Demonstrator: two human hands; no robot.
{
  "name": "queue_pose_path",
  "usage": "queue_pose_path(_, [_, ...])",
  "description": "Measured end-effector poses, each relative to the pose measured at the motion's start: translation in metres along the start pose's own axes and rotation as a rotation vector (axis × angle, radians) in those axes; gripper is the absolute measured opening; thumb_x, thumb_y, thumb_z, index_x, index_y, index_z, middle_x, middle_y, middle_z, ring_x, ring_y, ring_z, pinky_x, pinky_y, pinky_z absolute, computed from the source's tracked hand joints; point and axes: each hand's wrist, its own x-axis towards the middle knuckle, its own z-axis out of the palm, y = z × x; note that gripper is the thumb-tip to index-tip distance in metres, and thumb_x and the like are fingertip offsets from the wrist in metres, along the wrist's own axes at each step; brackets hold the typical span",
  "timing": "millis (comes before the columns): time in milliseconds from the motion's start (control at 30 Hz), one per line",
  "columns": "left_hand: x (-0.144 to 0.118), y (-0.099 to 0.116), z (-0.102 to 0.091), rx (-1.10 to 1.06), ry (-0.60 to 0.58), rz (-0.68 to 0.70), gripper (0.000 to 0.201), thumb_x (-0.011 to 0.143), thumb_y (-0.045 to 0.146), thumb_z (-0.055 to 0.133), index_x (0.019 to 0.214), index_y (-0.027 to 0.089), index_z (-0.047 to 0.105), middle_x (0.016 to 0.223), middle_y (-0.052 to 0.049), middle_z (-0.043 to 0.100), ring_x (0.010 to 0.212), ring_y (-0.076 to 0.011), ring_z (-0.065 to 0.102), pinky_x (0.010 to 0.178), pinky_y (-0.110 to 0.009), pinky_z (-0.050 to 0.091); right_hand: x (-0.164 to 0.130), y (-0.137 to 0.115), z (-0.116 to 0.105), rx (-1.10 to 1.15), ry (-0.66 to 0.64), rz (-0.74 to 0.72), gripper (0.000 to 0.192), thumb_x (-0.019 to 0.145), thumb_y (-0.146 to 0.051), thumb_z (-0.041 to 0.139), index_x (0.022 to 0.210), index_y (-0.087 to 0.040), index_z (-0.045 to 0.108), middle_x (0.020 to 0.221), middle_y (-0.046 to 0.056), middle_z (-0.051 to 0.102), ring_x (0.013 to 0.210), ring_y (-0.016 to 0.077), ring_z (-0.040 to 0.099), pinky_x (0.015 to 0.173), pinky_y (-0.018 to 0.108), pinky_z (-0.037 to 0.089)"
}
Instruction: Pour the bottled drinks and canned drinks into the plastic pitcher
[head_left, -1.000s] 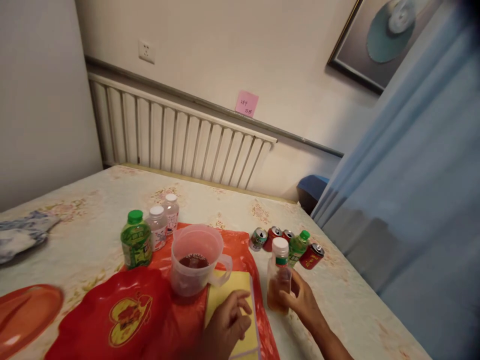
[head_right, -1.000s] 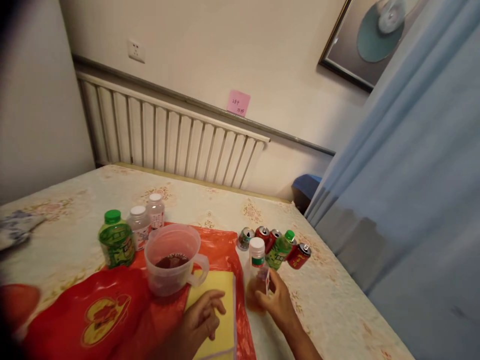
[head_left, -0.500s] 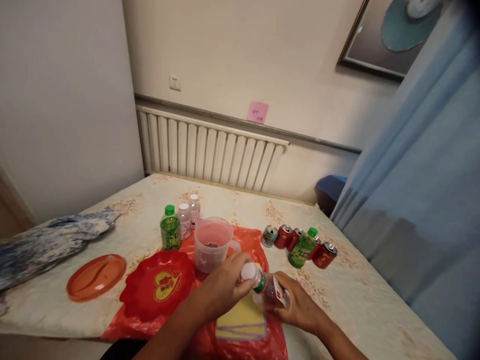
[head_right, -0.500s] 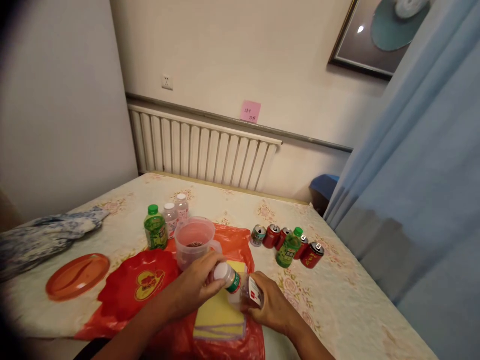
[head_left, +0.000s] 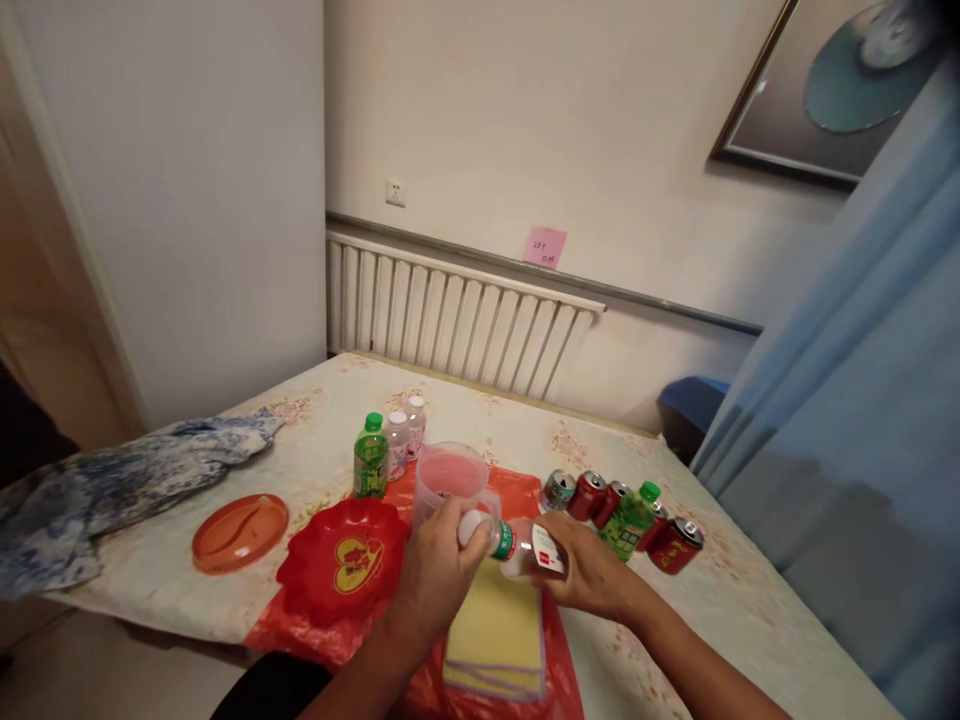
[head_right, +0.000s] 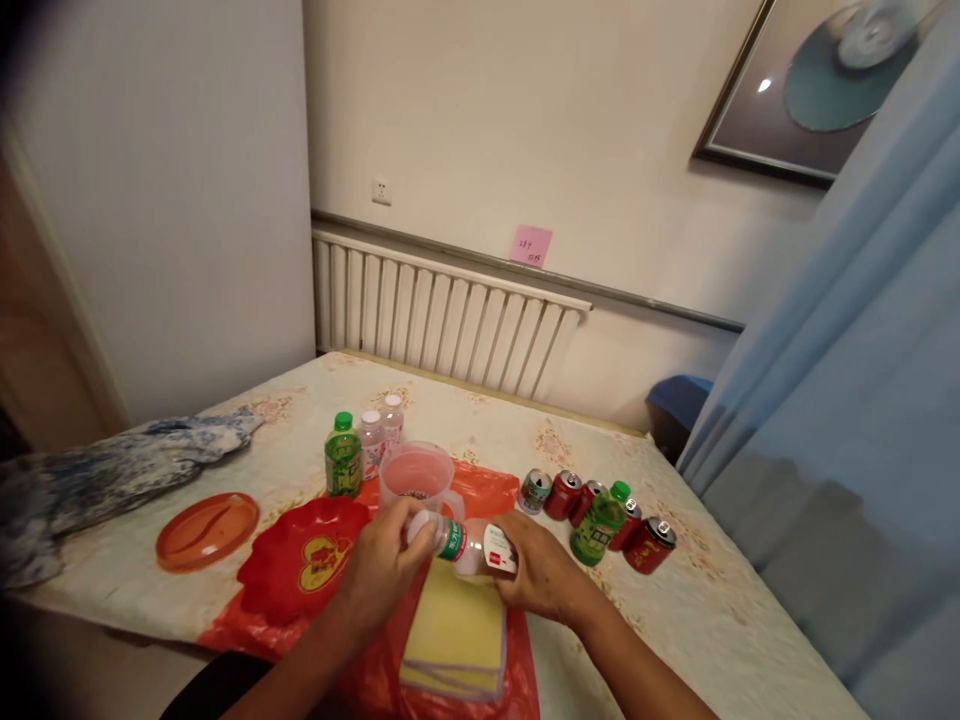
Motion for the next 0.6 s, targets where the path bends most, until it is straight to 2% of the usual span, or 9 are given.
queue_pose_path(100, [0.009, -0.006, -0.010, 0.010, 0.099, -0.107, 0.023, 0.088, 0.040, 0.043, 0.076, 0.022, 0.051, 0.066, 0.002, 0.054, 0.063, -0.0173, 0.052, 0.060, -0.027, 0.031, 0.008, 0.005, -0.007, -0.039, 0.008, -0.016, 0.018, 0.075, -0.020, 0.065, 0.091, -0.021, 0.057, 0.087, 0.002, 0.059, 0.076, 0.0183, 0.054, 0.067, 0.028, 0.039])
queue_pose_path(233, [0.018, -0.014, -0.021, -0.169, 0.203, -0.135, 0.029, 0.088, 0.047, 0.043, 0.076, 0.022, 0.052, 0.061, 0.005, 0.048, 0.059, -0.0158, 0.048, 0.057, -0.025, 0.033, 0.022, 0.017, -0.020, -0.135, 0.038, 0.015, 0.015, 0.079, -0.029, 0.066, 0.088, -0.021, 0.057, 0.086, 0.003, 0.059, 0.076, 0.0188, 0.054, 0.066, 0.028, 0.039])
queue_pose_path(367, [0.009, -0.025, -0.014, -0.389, 0.125, -0.186, 0.033, 0.085, 0.053, 0.045, 0.080, 0.021, 0.054, 0.063, 0.005, 0.050, 0.057, -0.0151, 0.049, 0.055, -0.025, 0.036, 0.045, 0.029, -0.035, -0.329, 0.029, 0.037, 0.015, 0.078, -0.023, 0.065, 0.091, -0.020, 0.059, 0.089, 0.004, 0.059, 0.078, 0.0185, 0.054, 0.069, 0.027, 0.038])
queue_pose_path(500, [-0.008, -0.039, 0.006, -0.533, 0.081, -0.276, 0.037, 0.082, 0.057, 0.048, 0.078, 0.021, 0.054, 0.062, 0.005, 0.049, 0.054, -0.0141, 0.047, 0.051, -0.024, 0.037, 0.069, 0.034, -0.048, -0.555, -0.006, 0.040, 0.032, 0.072, -0.017, 0.064, 0.104, -0.018, 0.061, 0.099, 0.008, 0.061, 0.089, 0.0218, 0.053, 0.077, 0.029, 0.037])
queue_pose_path(600, [-0.018, -0.048, 0.018, -0.602, 0.047, -0.332, 0.039, 0.080, 0.059, 0.050, 0.080, 0.020, 0.055, 0.062, 0.006, 0.047, 0.055, -0.0138, 0.046, 0.050, -0.024, 0.038, 0.083, 0.032, -0.055, -0.712, 0.004, 0.032, 0.038, 0.073, -0.015, 0.062, 0.111, -0.019, 0.061, 0.105, 0.010, 0.061, 0.099, 0.0254, 0.051, 0.083, 0.033, 0.034])
